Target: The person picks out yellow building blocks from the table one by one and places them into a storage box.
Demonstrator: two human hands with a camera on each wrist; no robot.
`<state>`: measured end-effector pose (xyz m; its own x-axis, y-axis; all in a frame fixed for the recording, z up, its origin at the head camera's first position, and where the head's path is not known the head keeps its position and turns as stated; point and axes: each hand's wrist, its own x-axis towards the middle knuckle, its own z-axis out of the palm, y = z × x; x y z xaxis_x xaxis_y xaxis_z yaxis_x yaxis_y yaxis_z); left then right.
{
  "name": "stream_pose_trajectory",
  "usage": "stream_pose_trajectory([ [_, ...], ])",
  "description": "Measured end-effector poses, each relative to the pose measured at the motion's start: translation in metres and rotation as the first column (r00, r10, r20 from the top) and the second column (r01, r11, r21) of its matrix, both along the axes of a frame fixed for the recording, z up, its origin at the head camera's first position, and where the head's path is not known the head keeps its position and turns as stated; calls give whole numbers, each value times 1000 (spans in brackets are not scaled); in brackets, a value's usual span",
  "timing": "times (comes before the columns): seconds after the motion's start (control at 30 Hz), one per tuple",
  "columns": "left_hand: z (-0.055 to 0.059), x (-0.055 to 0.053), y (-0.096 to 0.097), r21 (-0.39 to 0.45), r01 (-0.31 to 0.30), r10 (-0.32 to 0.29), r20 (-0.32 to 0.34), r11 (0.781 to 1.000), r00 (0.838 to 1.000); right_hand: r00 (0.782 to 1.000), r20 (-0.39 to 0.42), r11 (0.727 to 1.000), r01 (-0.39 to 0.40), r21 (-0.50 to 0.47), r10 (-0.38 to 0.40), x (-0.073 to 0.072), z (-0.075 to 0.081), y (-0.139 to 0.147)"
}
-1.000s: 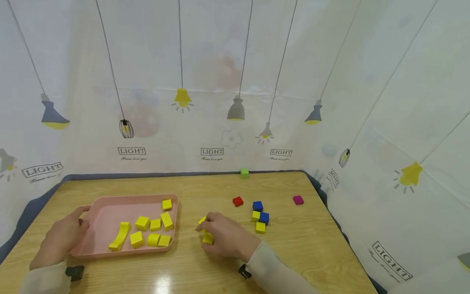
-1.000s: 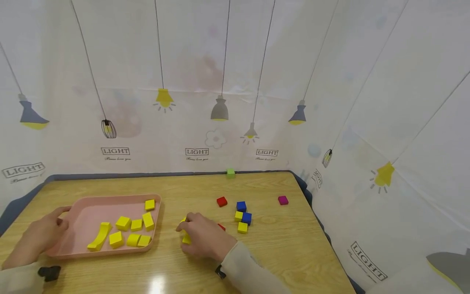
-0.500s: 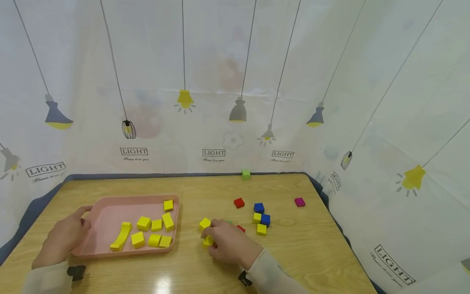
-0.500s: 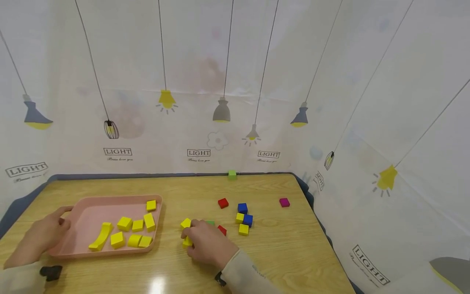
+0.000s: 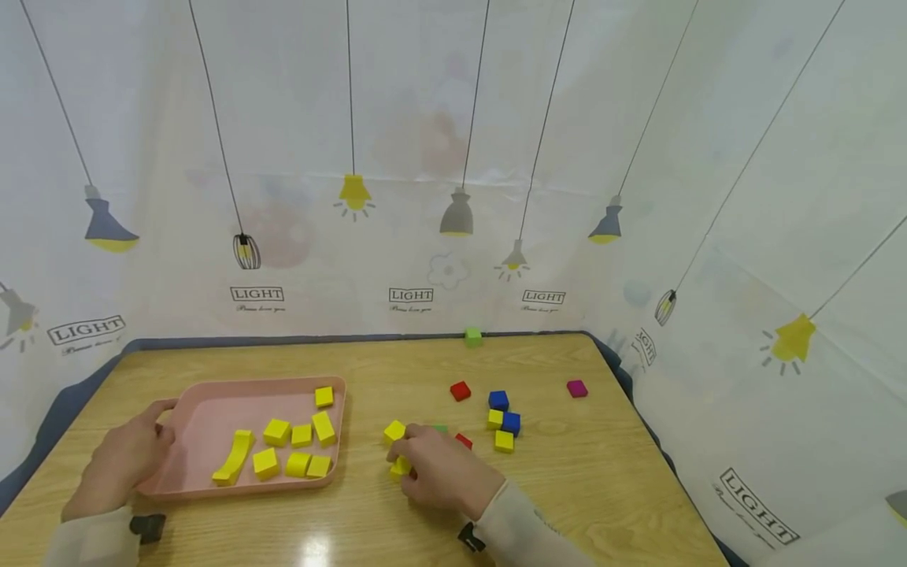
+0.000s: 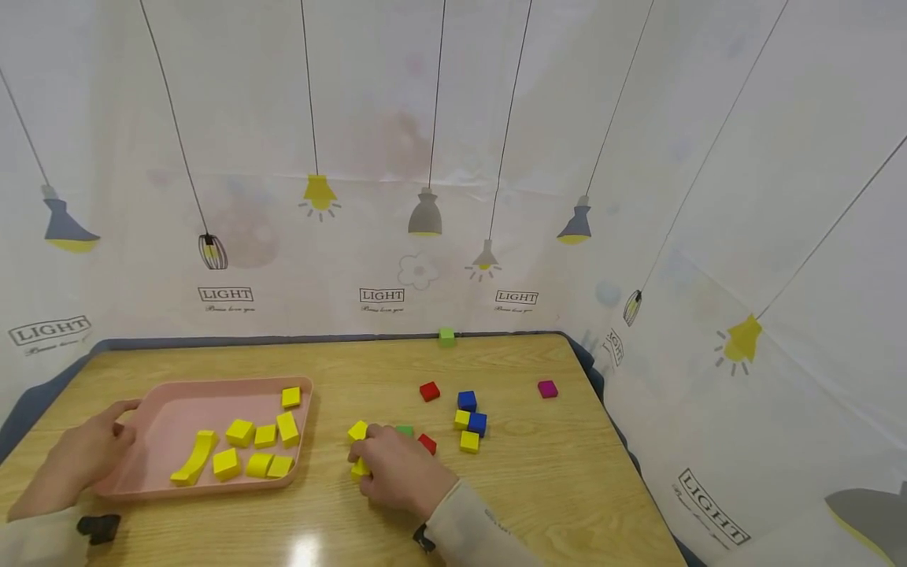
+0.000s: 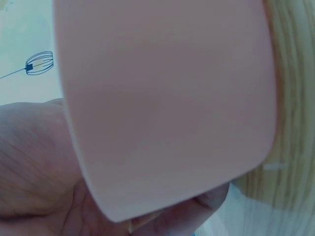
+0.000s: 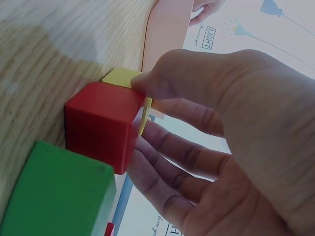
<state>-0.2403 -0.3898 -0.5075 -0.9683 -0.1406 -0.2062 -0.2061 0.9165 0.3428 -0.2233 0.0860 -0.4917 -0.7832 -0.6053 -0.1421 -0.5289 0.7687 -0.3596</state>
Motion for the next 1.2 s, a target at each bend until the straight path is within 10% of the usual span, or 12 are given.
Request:
stream_pose_trajectory([
  [1.2, 0, 1, 1, -12, 11, -11, 5, 1000, 1000, 992, -111, 996, -72, -47, 67, -25, 27, -50],
])
